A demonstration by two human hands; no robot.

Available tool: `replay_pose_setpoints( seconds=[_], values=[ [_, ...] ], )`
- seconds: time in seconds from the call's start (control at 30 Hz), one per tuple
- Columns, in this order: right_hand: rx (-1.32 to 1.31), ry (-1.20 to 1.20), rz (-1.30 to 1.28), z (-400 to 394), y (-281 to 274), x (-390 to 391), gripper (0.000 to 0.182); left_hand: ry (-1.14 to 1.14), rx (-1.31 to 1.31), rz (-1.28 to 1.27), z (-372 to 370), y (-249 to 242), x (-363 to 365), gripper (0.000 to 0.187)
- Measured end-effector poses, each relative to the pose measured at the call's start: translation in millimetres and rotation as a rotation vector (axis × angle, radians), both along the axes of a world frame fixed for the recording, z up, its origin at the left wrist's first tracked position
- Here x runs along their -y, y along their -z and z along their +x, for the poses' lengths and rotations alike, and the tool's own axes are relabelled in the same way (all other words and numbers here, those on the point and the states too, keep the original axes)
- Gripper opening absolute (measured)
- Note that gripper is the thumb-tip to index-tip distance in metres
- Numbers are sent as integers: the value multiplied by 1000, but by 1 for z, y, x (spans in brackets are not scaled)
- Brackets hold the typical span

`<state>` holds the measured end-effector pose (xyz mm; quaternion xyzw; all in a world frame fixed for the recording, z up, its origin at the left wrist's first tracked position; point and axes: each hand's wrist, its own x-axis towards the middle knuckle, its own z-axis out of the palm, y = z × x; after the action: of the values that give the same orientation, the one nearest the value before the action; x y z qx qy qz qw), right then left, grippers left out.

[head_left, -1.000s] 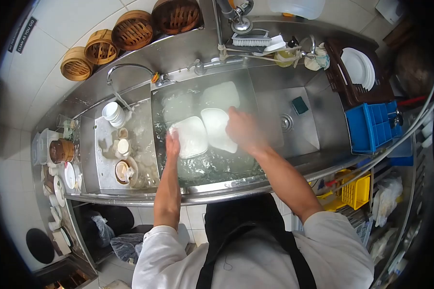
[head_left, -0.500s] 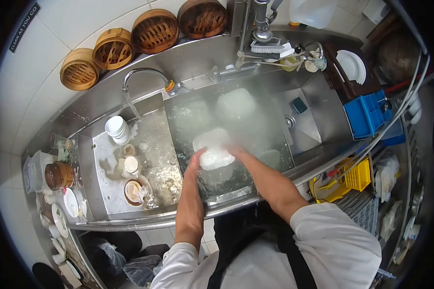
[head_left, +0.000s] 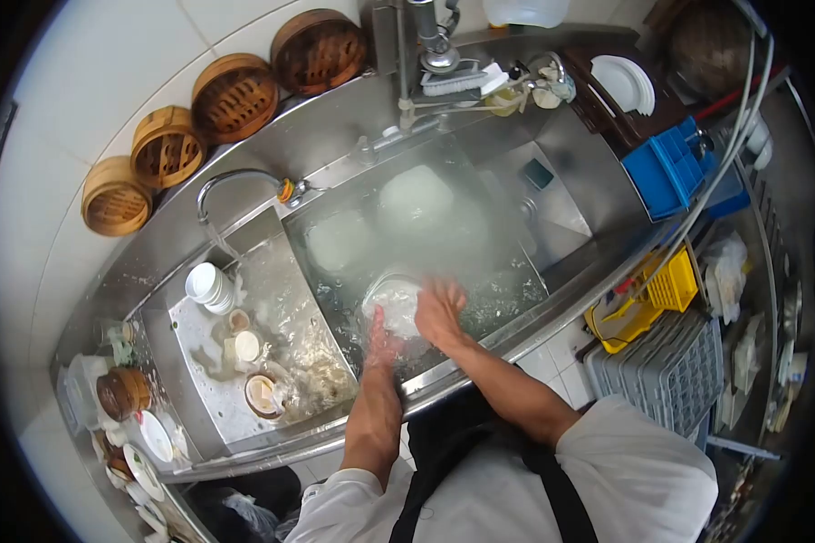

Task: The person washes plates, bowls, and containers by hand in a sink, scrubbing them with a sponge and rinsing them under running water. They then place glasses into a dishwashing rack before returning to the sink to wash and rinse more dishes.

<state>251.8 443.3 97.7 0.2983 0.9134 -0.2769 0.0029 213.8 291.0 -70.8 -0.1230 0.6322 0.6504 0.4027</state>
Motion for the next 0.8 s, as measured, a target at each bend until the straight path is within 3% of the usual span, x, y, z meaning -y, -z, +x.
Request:
replay_pose_setpoints(
  seconds=[0.03, 0.07, 0.13, 0.17, 0.3, 0.4, 0.47, 0.57, 0.6, 0.7, 0.8],
  values=[
    [8, 38, 33, 5, 1, -9, 49, 161, -219, -154, -2, -2, -1, 62],
    [75, 99, -92, 5, 4, -22, 45, 342, -531, -300, -3, -3, -1, 63],
    [236, 52, -179, -19, 10, -51, 44, 697, -1159, -577, -5, -37, -6, 65],
    [316, 25, -222, -28, 16, -61, 44, 679, -1118, -525, -5, -38, -11, 65],
    [62, -181, -195, -37, 40, -69, 40, 73, -62, 223, -4, -23, -26, 67],
    [-80, -169, -156, -17, 28, -50, 37, -240, 317, 572, -4, -28, -34, 68],
    [-244, -35, -52, 4, 10, -33, 35, -359, 420, 719, -6, -39, -43, 69],
    [45, 124, -82, 19, 22, -39, 33, -431, 454, 690, 0, -71, -49, 70],
    [166, 216, -170, 14, 25, -45, 31, -433, 430, 570, 1, -87, -53, 71],
    [177, 220, -232, 25, 78, -69, 30, -276, 498, 523, -4, -69, -49, 73],
    [46, 238, -154, 32, 37, -68, 28, -86, 281, 418, -4, -57, -46, 75]
  ],
)
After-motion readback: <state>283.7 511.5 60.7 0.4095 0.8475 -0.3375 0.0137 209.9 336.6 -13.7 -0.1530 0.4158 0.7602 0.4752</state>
